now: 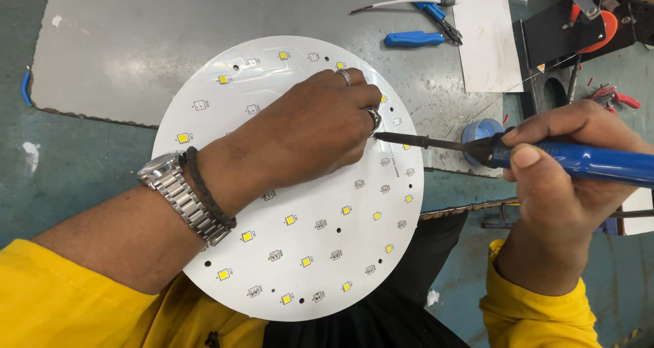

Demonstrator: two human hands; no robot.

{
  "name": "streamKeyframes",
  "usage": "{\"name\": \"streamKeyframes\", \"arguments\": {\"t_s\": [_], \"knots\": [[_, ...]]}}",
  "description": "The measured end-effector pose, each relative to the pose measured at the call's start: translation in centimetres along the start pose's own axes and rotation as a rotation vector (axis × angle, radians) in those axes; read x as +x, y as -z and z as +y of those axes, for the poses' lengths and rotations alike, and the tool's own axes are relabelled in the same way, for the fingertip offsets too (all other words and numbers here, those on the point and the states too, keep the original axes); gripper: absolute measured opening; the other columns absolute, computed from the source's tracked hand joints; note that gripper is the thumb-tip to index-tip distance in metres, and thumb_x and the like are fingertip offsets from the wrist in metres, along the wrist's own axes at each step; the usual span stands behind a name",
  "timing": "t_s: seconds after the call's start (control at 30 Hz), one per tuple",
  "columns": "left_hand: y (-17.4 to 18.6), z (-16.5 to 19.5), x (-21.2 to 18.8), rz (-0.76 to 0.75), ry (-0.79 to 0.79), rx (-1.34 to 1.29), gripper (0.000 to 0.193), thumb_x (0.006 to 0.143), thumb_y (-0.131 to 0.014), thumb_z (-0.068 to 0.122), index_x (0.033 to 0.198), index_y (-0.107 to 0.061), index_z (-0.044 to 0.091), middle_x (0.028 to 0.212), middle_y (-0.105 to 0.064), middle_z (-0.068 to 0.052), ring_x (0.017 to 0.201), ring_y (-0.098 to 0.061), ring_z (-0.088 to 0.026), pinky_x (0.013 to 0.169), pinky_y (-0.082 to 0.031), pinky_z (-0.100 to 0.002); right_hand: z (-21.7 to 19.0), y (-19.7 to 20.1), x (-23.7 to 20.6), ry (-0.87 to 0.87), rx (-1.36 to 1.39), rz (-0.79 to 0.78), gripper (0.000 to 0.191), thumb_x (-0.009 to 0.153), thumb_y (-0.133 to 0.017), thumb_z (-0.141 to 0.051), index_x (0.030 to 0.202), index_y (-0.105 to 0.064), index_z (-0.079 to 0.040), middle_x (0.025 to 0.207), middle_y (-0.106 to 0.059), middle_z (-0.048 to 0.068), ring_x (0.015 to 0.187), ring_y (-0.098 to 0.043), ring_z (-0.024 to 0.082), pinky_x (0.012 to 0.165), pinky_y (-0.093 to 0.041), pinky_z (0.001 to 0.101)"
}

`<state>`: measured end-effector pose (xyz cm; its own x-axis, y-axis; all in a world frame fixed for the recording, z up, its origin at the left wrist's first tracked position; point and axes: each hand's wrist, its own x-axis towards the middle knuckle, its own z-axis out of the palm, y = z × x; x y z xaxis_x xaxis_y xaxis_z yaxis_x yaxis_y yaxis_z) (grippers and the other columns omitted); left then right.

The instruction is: The person solders wires onto the terminal pads of a round LED light panel. They hold a soldering iron in one hand and feed solder wire, dip wire ends into a small flux cup, and use pliers to trim and position wires while working around the board.

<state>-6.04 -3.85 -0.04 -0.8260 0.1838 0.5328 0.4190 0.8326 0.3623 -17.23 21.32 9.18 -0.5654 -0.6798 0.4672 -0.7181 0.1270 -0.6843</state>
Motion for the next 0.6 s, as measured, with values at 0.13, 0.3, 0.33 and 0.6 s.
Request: {"name": "streamKeyframes", "arguments": {"t_s": [0.13, 0.3, 0.33, 0.6], "knots": [[0.0, 0.0, -0.1, -0.011, 0.017, -0.008, 0.010, 0.080, -0.071, 0.007, 0.072, -0.072, 0.001, 0.094, -0.067, -0.010, 0.100, -0.063, -0.029, 0.082, -0.053, -0.042, -0.2, 0.1, -0.1, 0.002, -0.046, -0.034, 0.032, 0.099, -0.074, -0.024, 0.093, -0.063, 0.006, 0.077, -0.063, 0.008, 0.056, -0.059, 0.008, 0.054, -0.046, 0.0165], [0.0, 0.0, -0.1, -0.009, -0.002, -0.004, 0.008, 0.078, -0.072, 0.008, 0.073, -0.072, 0.001, 0.095, -0.067, -0.010, 0.100, -0.062, -0.029, 0.082, -0.053, -0.042, -0.1, 0.2, -0.2, 0.015, -0.042, -0.047, 0.031, 0.099, -0.073, -0.022, 0.094, -0.062, 0.006, 0.082, -0.066, 0.010, 0.056, -0.059, 0.008, 0.056, -0.047, 0.0164], [0.1, 0.0, -0.1, -0.010, 0.000, -0.001, 0.008, 0.078, -0.072, 0.008, 0.074, -0.072, 0.001, 0.095, -0.067, -0.010, 0.100, -0.062, -0.029, 0.082, -0.053, -0.042, 0.1, 0.2, -0.1, 0.014, -0.035, -0.039, 0.030, 0.099, -0.073, -0.022, 0.094, -0.062, 0.006, 0.083, -0.066, 0.011, 0.056, -0.058, 0.008, 0.055, -0.047, 0.0163], [0.0, 0.0, -0.1, 0.001, -0.002, 0.002, 0.008, 0.078, -0.072, 0.008, 0.078, -0.073, 0.000, 0.096, -0.068, -0.011, 0.102, -0.063, -0.030, 0.084, -0.053, -0.042, 1.2, 0.4, -0.5, -0.021, 0.114, 0.101, 0.025, 0.095, -0.072, -0.017, 0.093, -0.062, 0.005, 0.081, -0.066, 0.012, 0.050, -0.054, 0.007, 0.050, -0.045, 0.0164]]}}
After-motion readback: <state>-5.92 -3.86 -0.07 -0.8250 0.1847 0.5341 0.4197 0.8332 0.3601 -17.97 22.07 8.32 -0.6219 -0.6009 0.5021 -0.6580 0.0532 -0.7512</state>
